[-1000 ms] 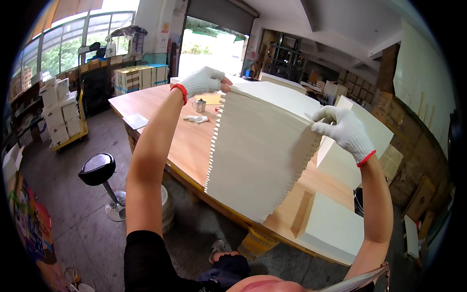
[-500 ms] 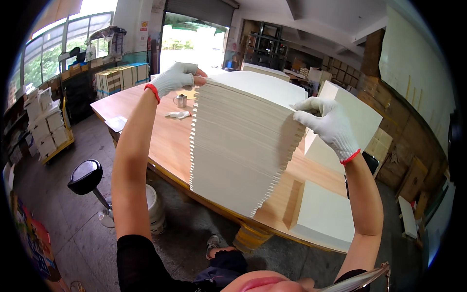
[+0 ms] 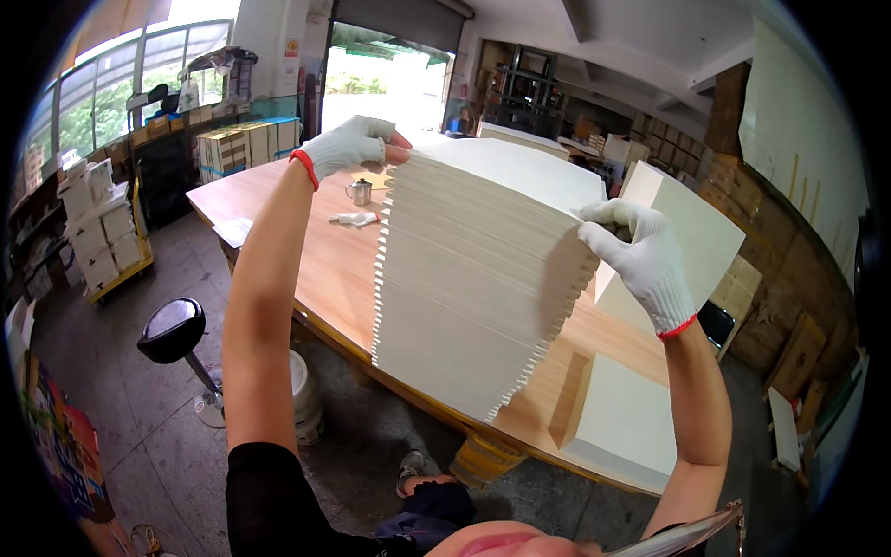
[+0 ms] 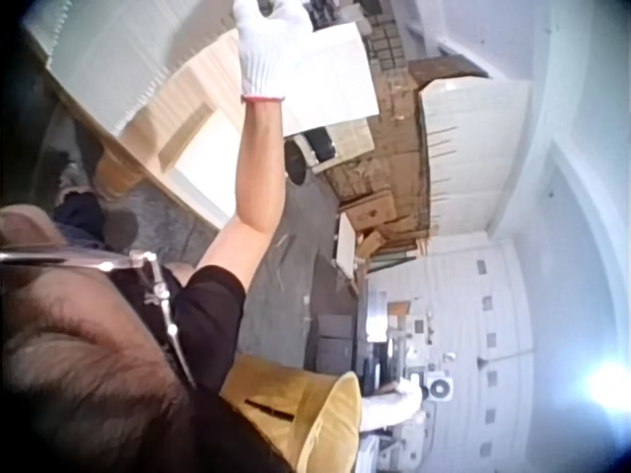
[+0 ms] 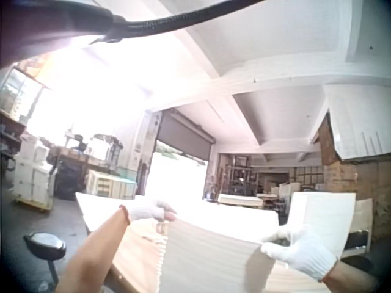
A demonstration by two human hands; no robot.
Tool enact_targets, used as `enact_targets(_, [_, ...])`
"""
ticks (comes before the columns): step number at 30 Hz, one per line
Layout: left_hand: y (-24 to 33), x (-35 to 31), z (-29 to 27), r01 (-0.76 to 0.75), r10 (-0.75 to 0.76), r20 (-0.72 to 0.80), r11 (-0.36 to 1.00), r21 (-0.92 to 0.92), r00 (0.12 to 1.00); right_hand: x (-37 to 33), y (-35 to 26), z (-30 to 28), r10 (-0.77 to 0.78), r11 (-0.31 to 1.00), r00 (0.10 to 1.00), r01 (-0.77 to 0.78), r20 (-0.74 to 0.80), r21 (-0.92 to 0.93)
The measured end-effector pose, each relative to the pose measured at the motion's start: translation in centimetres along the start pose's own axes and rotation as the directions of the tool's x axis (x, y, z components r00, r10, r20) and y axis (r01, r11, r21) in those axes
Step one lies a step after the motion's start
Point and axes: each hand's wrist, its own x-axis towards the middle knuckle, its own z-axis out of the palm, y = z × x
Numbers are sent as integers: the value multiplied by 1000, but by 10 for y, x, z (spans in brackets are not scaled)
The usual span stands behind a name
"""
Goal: The person repeatedly picks up a stack of white rectangular panels from a table, lifts them, and places them back down. The person wears white gloves and a black shirt with a KFC logo. The action is repetitive and involves handling the panels one batch at a time.
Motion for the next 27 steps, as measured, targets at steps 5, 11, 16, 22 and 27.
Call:
enact_targets(5, [-1, 0, 0, -3, 3, -15, 998, 63, 1000, 0, -3, 0, -9, 1000, 1000, 9, -2, -3])
enact_targets(11, [-12, 8, 0, -41, 46, -55, 995, 86, 997, 2, 2, -2, -17, 1000, 1000, 17, -1, -9])
enact_targets(16, [-13, 7, -1, -37, 44, -65, 993, 114, 997, 1, 1, -1, -2, 1000, 1000, 2, 8, 17])
enact_targets(22, [-14, 9, 0, -69, 75, -50, 992, 102, 996, -1, -3, 0, 12, 1000, 1000, -12, -9, 17])
enact_targets(27, [-15, 5, 0, -96, 99, -53, 994, 58, 994, 0, -3, 1, 17, 1000, 1000, -16, 12, -24])
